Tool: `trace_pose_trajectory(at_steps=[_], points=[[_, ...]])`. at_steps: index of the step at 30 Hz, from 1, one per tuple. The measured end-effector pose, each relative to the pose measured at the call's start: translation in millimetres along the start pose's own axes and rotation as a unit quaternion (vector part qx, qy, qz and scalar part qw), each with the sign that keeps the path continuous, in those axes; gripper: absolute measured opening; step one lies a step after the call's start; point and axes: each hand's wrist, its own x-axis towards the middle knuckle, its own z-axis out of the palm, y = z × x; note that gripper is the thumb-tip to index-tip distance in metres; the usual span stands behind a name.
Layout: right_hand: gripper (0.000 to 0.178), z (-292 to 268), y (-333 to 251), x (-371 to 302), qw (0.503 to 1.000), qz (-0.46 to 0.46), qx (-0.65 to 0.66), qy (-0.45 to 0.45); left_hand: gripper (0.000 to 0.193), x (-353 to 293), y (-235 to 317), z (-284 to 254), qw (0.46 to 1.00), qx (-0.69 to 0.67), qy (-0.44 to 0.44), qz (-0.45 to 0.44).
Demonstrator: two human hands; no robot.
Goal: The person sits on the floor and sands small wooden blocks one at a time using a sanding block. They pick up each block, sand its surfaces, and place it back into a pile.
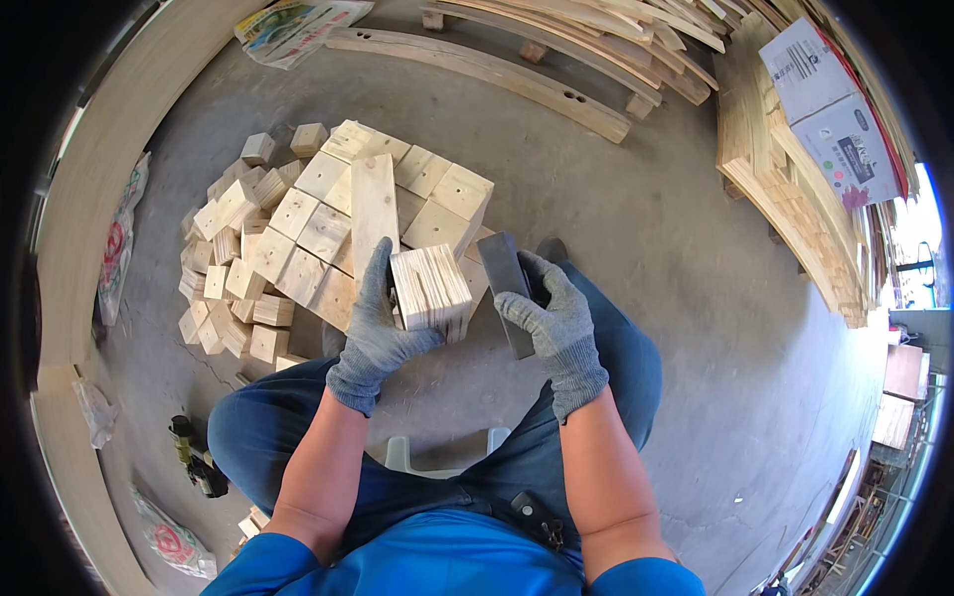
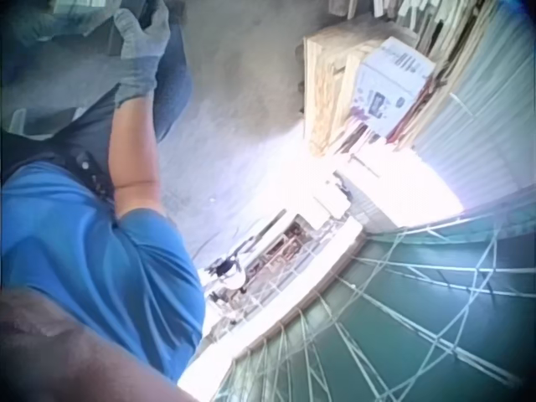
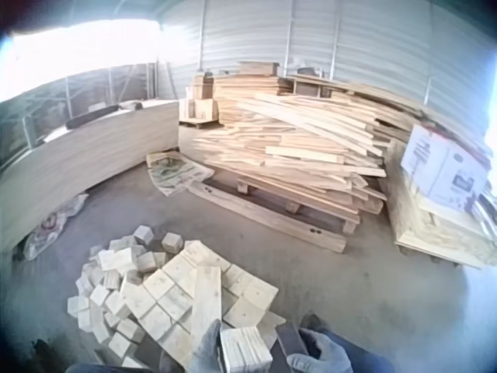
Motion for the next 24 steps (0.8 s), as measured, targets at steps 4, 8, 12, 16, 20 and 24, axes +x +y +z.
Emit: trace_pose_trajectory(at_steps=[4,8,12,16,20,24], points=[[0.077,-1,-6,-7,0.996,-0.062,-0.052,-0.047,0.145,-4,-5,-3,0.987,0.142,-0.059,0.038],[0.076,4,-11,-13,0.948,-0.201,-0.219,-0.115,0.149,-10,-8,4,0.994,0.069,-0.086,0.0],[0.073,1,-9,-14,0.919,-0.242,-0.277,-0.143,0.149,-9,-4,8,0.991,0.075,-0.105,0.02],[0.071,-4,0,-4,0.931,-0.219,-0.281,-0.077,0.144,-11,19,11,0.972,0.179,-0.145,0.046],[0.074,-11,5,10,0.944,-0.098,-0.309,0.066,0.143,-14,12,16,0.978,0.064,-0.179,0.082],[0.071,-28,12,7,0.979,-0.069,-0.146,0.127,0.145,-15,15,20,0.987,-0.046,-0.152,0.035]])
